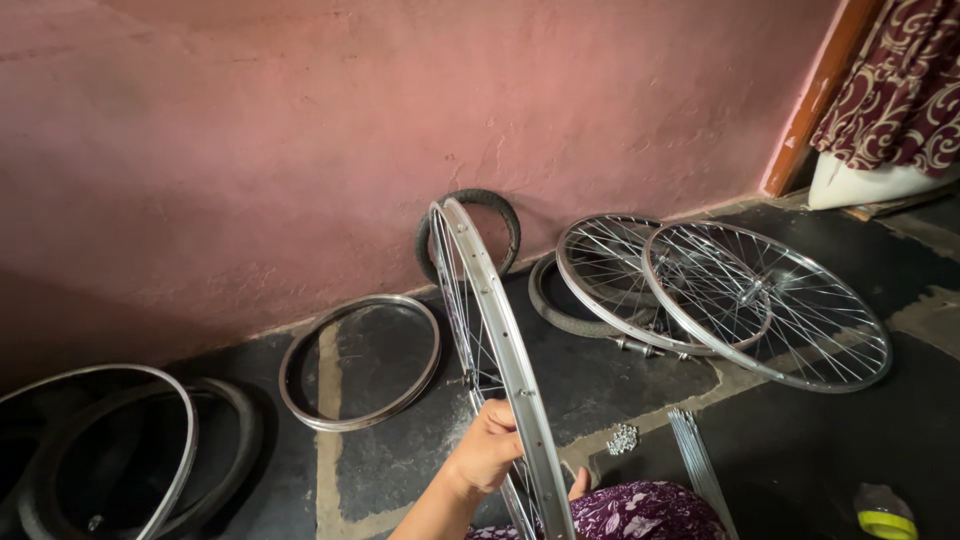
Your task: The person laces a bicycle wheel by inserting spokes through the hub and rim, then tightens the nipples with a spoke wrench. The person repeats this process for multiple spokes around the wheel.
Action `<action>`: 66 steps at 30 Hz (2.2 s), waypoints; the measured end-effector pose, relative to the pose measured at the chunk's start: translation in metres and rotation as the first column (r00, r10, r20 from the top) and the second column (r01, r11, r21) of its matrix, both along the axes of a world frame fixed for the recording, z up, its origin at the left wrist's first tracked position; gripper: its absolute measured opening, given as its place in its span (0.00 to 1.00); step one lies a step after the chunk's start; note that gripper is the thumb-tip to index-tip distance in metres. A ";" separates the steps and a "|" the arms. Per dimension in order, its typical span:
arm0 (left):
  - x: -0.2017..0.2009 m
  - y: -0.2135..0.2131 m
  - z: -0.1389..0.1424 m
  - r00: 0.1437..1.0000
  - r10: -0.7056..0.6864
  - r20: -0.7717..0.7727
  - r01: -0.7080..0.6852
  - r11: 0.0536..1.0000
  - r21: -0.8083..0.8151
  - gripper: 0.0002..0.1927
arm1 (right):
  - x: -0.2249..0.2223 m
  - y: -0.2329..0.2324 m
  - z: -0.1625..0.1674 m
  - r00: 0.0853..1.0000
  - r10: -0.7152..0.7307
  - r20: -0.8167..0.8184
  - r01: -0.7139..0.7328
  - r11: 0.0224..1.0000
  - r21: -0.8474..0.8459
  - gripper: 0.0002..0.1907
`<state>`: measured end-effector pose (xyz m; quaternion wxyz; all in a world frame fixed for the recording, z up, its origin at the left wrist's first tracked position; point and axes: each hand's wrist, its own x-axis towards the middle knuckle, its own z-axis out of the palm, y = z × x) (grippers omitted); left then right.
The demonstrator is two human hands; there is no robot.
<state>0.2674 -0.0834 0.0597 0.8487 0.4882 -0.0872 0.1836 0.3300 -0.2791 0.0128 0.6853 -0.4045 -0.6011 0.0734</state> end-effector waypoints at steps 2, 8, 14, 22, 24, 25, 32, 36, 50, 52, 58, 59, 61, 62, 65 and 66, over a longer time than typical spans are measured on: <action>-0.001 -0.003 -0.001 1.000 0.010 -0.014 -0.010 1.000 -0.003 0.10 | 0.009 -0.009 0.011 0.998 -0.029 0.060 0.031 0.999 -0.032 0.07; -0.006 -0.004 0.005 1.000 0.010 0.004 -0.010 0.999 -0.052 0.10 | 0.048 -0.049 0.069 0.877 -0.318 0.360 0.384 0.914 -0.130 0.07; -0.006 -0.007 0.007 0.999 0.034 -0.024 -0.035 0.998 -0.058 0.09 | 0.024 -0.023 0.117 0.793 -0.521 0.315 0.575 0.811 -0.108 0.10; -0.008 -0.008 0.006 0.999 0.028 -0.038 -0.032 0.994 -0.105 0.09 | -0.004 0.008 0.162 0.584 -0.550 0.597 0.617 0.778 0.113 0.12; -0.008 -0.009 0.007 0.999 0.020 -0.026 -0.022 0.996 -0.087 0.10 | -0.008 0.013 0.163 0.556 -0.544 0.629 0.613 0.779 0.132 0.11; -0.007 -0.009 0.007 1.000 0.015 -0.020 -0.017 0.997 -0.077 0.11 | -0.010 0.014 0.163 0.541 -0.541 0.644 0.610 0.780 0.143 0.11; -0.005 -0.011 0.005 1.000 0.003 0.014 -0.001 0.992 -0.125 0.11 | -0.016 0.014 0.163 0.512 -0.553 0.658 0.598 0.779 0.190 0.13; -0.006 -0.012 0.002 0.999 0.040 -0.013 -0.041 0.995 -0.091 0.09 | -0.018 0.011 0.167 0.507 -0.585 0.632 0.608 0.763 0.219 0.13; -0.008 -0.011 0.001 0.999 0.033 -0.016 -0.034 0.993 -0.115 0.07 | -0.017 0.013 0.161 0.479 -0.569 0.669 0.583 0.776 0.242 0.13; -0.009 -0.011 0.003 0.999 0.042 -0.015 -0.043 0.993 -0.106 0.07 | -0.017 0.013 0.162 0.484 -0.578 0.658 0.582 0.774 0.252 0.13; -0.010 -0.011 0.004 0.999 0.047 -0.028 -0.050 0.992 -0.117 0.07 | -0.015 0.013 0.159 0.488 -0.568 0.663 0.580 0.779 0.240 0.14; -0.009 -0.012 0.004 0.999 0.043 -0.025 -0.046 0.991 -0.126 0.08 | -0.015 0.013 0.157 0.475 -0.571 0.670 0.585 0.773 0.244 0.13; -0.009 -0.012 0.002 0.999 0.036 -0.019 -0.038 0.989 -0.143 0.08 | -0.015 0.013 0.154 0.447 -0.577 0.684 0.595 0.762 0.255 0.13; -0.009 -0.011 0.001 1.000 0.023 -0.008 -0.023 0.990 -0.142 0.08 | -0.015 0.013 0.152 0.448 -0.564 0.694 0.584 0.772 0.250 0.13; -0.010 -0.007 0.000 1.000 -0.013 0.010 0.014 0.992 -0.128 0.08 | -0.017 0.012 0.148 0.439 -0.560 0.702 0.580 0.774 0.254 0.12; -0.010 -0.006 0.001 1.000 -0.023 0.002 0.023 0.993 -0.120 0.08 | -0.018 0.012 0.148 0.430 -0.581 0.691 0.598 0.757 0.264 0.11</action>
